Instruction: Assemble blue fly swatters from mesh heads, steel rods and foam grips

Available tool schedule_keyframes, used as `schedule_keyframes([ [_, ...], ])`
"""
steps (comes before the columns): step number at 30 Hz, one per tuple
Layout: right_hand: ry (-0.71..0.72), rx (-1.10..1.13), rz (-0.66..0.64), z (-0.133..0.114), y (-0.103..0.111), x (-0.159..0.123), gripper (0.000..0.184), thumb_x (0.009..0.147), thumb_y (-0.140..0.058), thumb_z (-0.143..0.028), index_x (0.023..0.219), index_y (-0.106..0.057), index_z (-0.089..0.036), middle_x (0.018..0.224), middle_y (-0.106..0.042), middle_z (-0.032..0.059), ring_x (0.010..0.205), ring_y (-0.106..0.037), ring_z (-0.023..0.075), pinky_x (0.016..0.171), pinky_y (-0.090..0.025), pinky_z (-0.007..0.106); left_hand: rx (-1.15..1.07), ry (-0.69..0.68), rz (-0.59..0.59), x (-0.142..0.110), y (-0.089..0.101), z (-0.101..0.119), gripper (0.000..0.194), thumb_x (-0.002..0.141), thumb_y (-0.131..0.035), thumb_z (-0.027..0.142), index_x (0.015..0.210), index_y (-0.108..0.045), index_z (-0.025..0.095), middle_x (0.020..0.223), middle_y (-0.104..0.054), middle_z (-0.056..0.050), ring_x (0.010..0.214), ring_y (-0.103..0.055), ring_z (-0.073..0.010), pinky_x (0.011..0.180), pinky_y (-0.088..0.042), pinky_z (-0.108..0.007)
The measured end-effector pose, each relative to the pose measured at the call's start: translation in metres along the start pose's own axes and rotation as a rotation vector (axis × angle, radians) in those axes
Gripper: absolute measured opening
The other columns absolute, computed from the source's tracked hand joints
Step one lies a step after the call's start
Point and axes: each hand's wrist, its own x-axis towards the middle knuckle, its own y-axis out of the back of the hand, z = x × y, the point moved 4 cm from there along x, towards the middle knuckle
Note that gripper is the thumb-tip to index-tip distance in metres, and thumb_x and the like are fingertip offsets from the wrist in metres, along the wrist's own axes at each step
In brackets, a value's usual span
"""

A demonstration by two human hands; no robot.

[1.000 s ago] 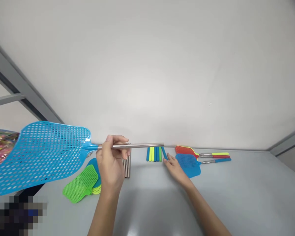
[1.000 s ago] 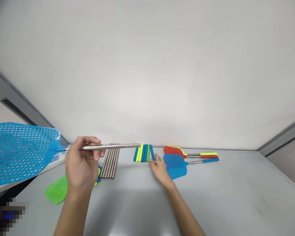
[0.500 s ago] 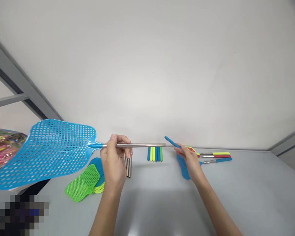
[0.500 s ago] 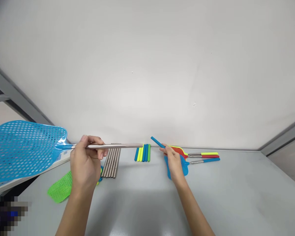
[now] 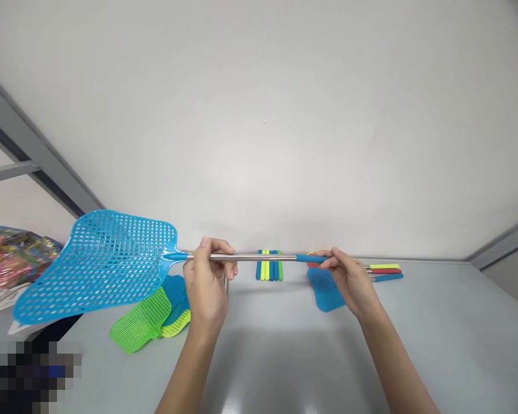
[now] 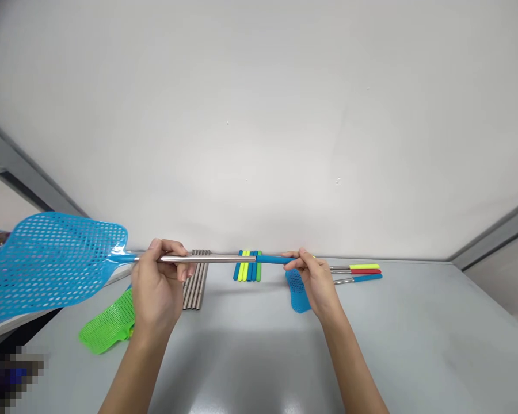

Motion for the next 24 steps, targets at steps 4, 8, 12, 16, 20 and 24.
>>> schedule_keyframes([
  [4,-0.005,0.046,-0.032,-0.003,-0.003,-0.003,0.036,0.076,-0.047,-0.037,0.05,-0.065,-0.019,0.085,-0.063,0.0065,0.096,-0.05,0.0226,0.084,-0.036,0.034,-0.006,0.016,0.002,0.0,-0.002,-0.002,0.033,0.082,-0.035,0.028,0.057,-0.051,0.016,0.035,-0.035,0.004,0.038,-0.037,-0.0085,0.043,-0.031,-0.022],
  [8,-0.017,0.067,-0.025,-0.006,-0.002,-0.004,0.035,0.076,-0.047,-0.036,0.052,-0.065,-0.019,0.086,-0.063,0.0066,0.097,-0.048,0.0228,0.083,-0.037,0.033,-0.026,0.012,0.003,0.0,-0.003,-0.002,0.033,0.082,-0.034,0.028,0.057,-0.051,0.016,0.034,-0.035,0.005,0.037,-0.037,-0.0081,0.043,-0.031,-0.022],
  [12,-0.012,0.077,-0.081,-0.014,-0.004,-0.009,0.037,0.078,-0.043,-0.035,0.052,-0.065,-0.02,0.085,-0.062,0.0061,0.096,-0.049,0.0221,0.08,-0.039,0.032,0.002,-0.045,0.037,-0.001,-0.001,0.002,0.032,0.081,-0.035,0.027,0.056,-0.05,0.016,0.034,-0.034,0.005,0.036,-0.038,-0.0076,0.042,-0.032,-0.02],
  [16,0.01,0.026,-0.098,-0.023,-0.006,-0.016,0.038,0.079,-0.041,-0.037,0.054,-0.066,-0.02,0.083,-0.061,0.0059,0.094,-0.05,0.0225,0.079,-0.039,0.031,0.079,-0.141,0.097,-0.005,0.001,0.007,0.033,0.081,-0.035,0.029,0.055,-0.05,0.016,0.036,-0.036,0.005,0.036,-0.04,-0.007,0.04,-0.032,-0.019],
  [20,0.014,0.029,-0.092,-0.027,-0.009,-0.02,0.037,0.079,-0.042,-0.037,0.058,-0.067,-0.02,0.085,-0.061,0.0067,0.093,-0.051,0.023,0.078,-0.041,0.032,0.111,-0.225,0.167,-0.011,0.0,0.011,0.034,0.082,-0.034,0.03,0.055,-0.049,0.016,0.038,-0.039,0.005,0.033,-0.038,-0.0062,0.038,-0.031,-0.019],
  [24,0.008,0.076,-0.098,-0.028,-0.011,-0.021,0.035,0.079,-0.042,-0.035,0.062,-0.068,-0.018,0.089,-0.062,0.0079,0.096,-0.05,0.0236,0.081,-0.041,0.034,0.151,-0.291,0.232,-0.015,-0.001,0.014,0.034,0.082,-0.034,0.029,0.054,-0.048,0.016,0.038,-0.039,0.006,0.033,-0.039,-0.0069,0.037,-0.032,-0.02],
])
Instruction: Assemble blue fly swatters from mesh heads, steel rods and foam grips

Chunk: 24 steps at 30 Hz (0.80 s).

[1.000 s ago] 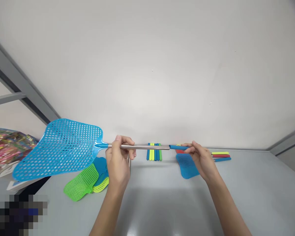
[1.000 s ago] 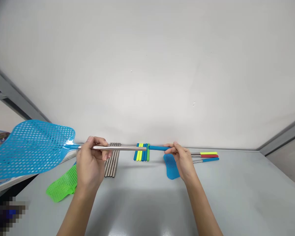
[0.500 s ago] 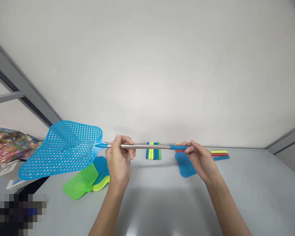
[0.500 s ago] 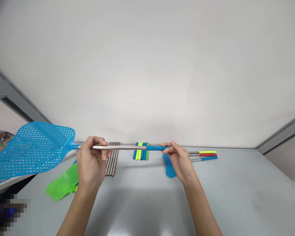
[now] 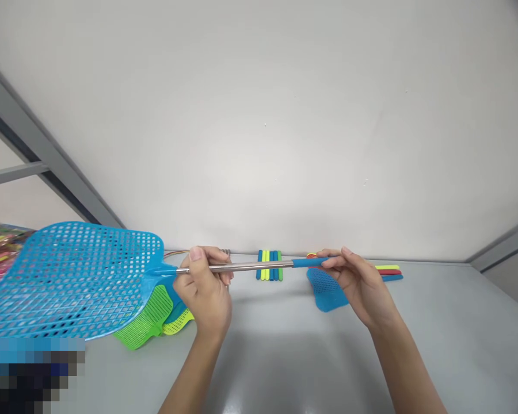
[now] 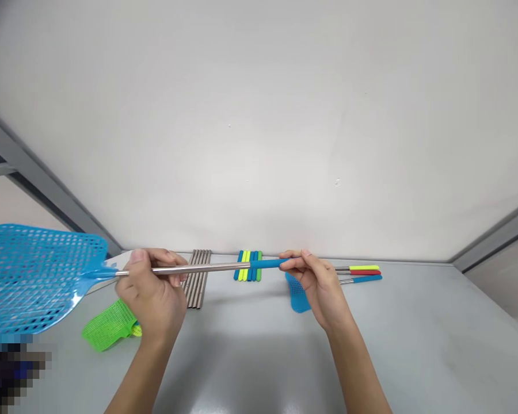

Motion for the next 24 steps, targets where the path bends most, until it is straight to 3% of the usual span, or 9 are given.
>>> schedule_keyframes([
  [6,-0.053,0.018,-0.023,-0.001,-0.002,-0.002,0.037,0.078,-0.042,-0.038,0.059,-0.067,-0.017,0.087,-0.062,0.0078,0.085,-0.054,0.0204,0.076,-0.045,0.031,0.01,0.067,-0.022,-0.004,-0.003,-0.003,0.033,0.082,-0.034,0.031,0.054,-0.046,0.017,0.039,-0.039,0.005,0.034,-0.039,-0.0066,0.038,-0.033,-0.02],
  [11,-0.079,0.022,-0.099,0.0,-0.01,-0.006,0.034,0.078,-0.043,-0.037,0.063,-0.067,-0.018,0.085,-0.062,0.0082,0.097,-0.05,0.0232,0.073,-0.047,0.03,0.021,0.128,-0.079,-0.013,-0.01,-0.009,0.034,0.082,-0.034,0.034,0.055,-0.047,0.017,0.039,-0.039,0.006,0.034,-0.036,-0.0064,0.038,-0.032,-0.019],
  [24,-0.088,0.04,-0.101,0.0,-0.013,-0.008,0.029,0.077,-0.046,-0.036,0.069,-0.068,-0.019,0.083,-0.062,0.0073,0.097,-0.049,0.0235,0.071,-0.049,0.032,-0.071,0.246,-0.202,-0.022,-0.019,-0.017,0.035,0.083,-0.034,0.029,0.055,-0.051,0.016,0.037,-0.037,0.005,0.037,-0.035,-0.0068,0.042,-0.031,-0.021],
])
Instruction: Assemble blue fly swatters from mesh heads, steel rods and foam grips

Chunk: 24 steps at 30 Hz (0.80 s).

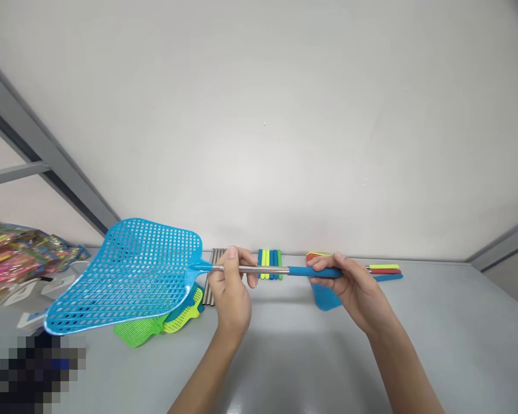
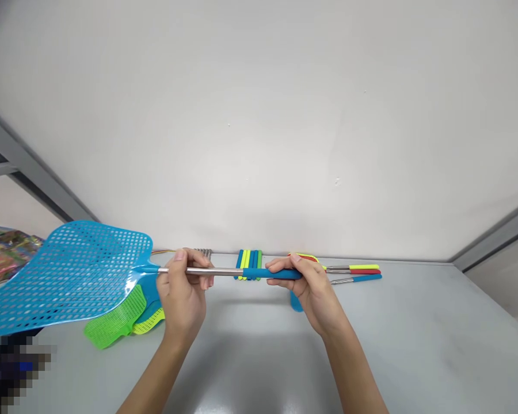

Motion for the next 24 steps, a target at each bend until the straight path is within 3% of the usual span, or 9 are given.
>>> schedule_keyframes([
  [19,0.04,-0.018,-0.044,-0.0027,-0.0026,-0.0021,0.03,0.081,-0.04,-0.029,0.075,-0.067,-0.017,0.086,-0.059,0.0075,0.101,-0.046,0.0228,0.074,-0.047,0.032,0.007,0.024,-0.086,-0.0036,-0.0063,-0.0028,0.035,0.084,-0.033,0.029,0.057,-0.051,0.016,0.041,-0.039,0.005,0.038,-0.035,-0.0066,0.043,-0.031,-0.02],
  [24,-0.084,-0.135,-0.126,0.0011,-0.0052,-0.0043,0.028,0.081,-0.041,-0.034,0.091,-0.062,-0.018,0.091,-0.059,0.0069,0.087,-0.055,0.0191,0.076,-0.044,0.035,0.0,0.028,-0.065,-0.0016,-0.004,-0.0036,0.034,0.083,-0.035,0.03,0.057,-0.05,0.016,0.042,-0.041,0.004,0.038,-0.036,-0.0062,0.042,-0.031,-0.02],
])
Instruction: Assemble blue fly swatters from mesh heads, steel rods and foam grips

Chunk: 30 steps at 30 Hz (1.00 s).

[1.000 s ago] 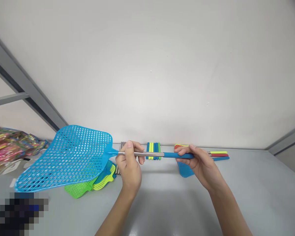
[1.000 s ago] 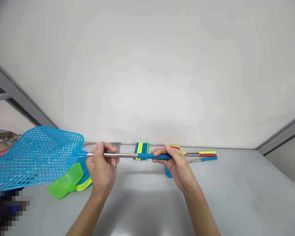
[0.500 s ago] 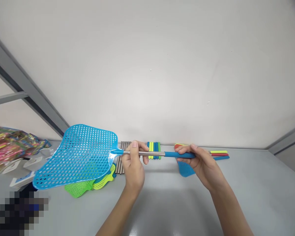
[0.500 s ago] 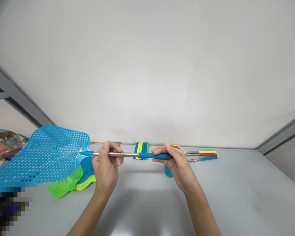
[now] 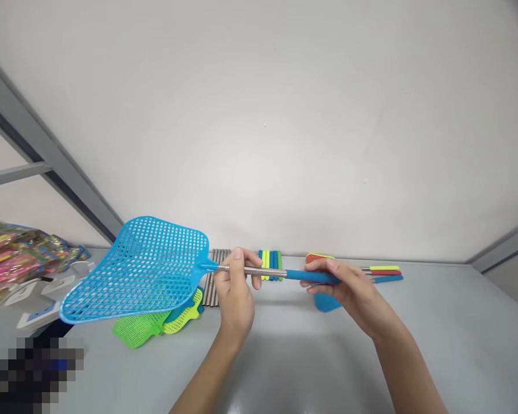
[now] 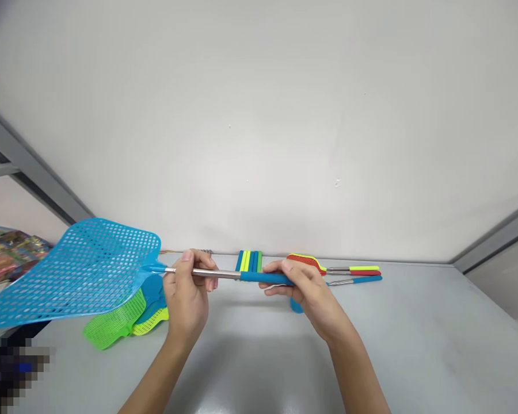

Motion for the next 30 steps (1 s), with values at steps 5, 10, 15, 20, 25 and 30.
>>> schedule_keyframes([
  [5,-0.142,-0.201,-0.183,0.004,-0.008,-0.003,0.027,0.078,-0.046,-0.036,0.09,-0.059,-0.015,0.063,-0.056,0.0014,0.057,-0.053,0.0115,0.061,-0.043,0.029,-0.039,0.058,-0.011,0.003,0.002,-0.001,0.035,0.082,-0.035,0.035,0.057,-0.05,0.016,0.038,-0.038,0.005,0.037,-0.037,-0.007,0.039,-0.031,-0.019],
  [10,-0.205,-0.25,-0.366,0.007,-0.018,-0.007,0.024,0.078,-0.047,-0.034,0.086,-0.057,-0.014,0.053,-0.049,-0.0029,0.051,-0.048,0.0084,0.059,-0.039,0.025,-0.115,0.197,-0.072,0.007,0.0,0.001,0.033,0.081,-0.036,0.043,0.072,-0.053,0.016,0.046,-0.037,0.005,0.045,-0.044,-0.0085,0.045,-0.037,-0.019],
  [15,-0.319,-0.049,-0.542,0.037,-0.042,-0.006,0.019,0.075,-0.052,-0.03,0.084,-0.05,-0.014,0.064,-0.054,0.0002,0.053,-0.051,0.0081,0.054,-0.037,0.022,-0.347,0.289,-0.043,0.01,0.001,0.006,0.026,0.082,-0.037,0.039,0.087,-0.05,0.017,0.07,-0.048,0.0,0.064,-0.051,-0.0097,0.06,-0.044,-0.022],
  [20,-0.464,0.414,-0.592,0.08,-0.098,-0.012,0.02,0.073,-0.054,-0.033,0.075,-0.044,-0.016,0.048,-0.033,-0.0086,0.033,-0.026,0.0012,0.034,-0.02,0.015,-0.424,0.236,0.041,0.017,0.018,0.017,0.021,0.082,-0.04,0.034,0.088,-0.05,0.016,0.058,-0.036,0.005,0.039,-0.03,-0.0014,0.035,-0.029,-0.012],
  [25,-0.466,0.647,-0.499,0.099,-0.136,-0.023,0.034,0.078,-0.041,-0.046,0.064,-0.043,-0.015,0.038,-0.025,-0.0097,0.031,-0.013,0.0015,0.03,-0.007,0.014,-0.435,0.36,-0.07,0.019,0.019,0.018,0.023,0.081,-0.041,0.036,0.077,-0.049,0.014,0.052,-0.021,0.008,0.035,-0.015,-0.0014,0.028,-0.021,-0.011],
  [30,-0.404,0.719,-0.452,0.091,-0.138,-0.027,0.041,0.076,-0.037,-0.055,0.06,-0.038,-0.018,0.029,-0.026,-0.0109,0.025,-0.012,0.0018,0.029,-0.01,0.014,-0.549,0.489,-0.203,0.011,0.002,0.017,0.018,0.082,-0.042,0.03,0.071,-0.043,0.016,0.052,-0.017,0.008,0.035,-0.011,-0.0022,0.027,-0.019,-0.01],
])
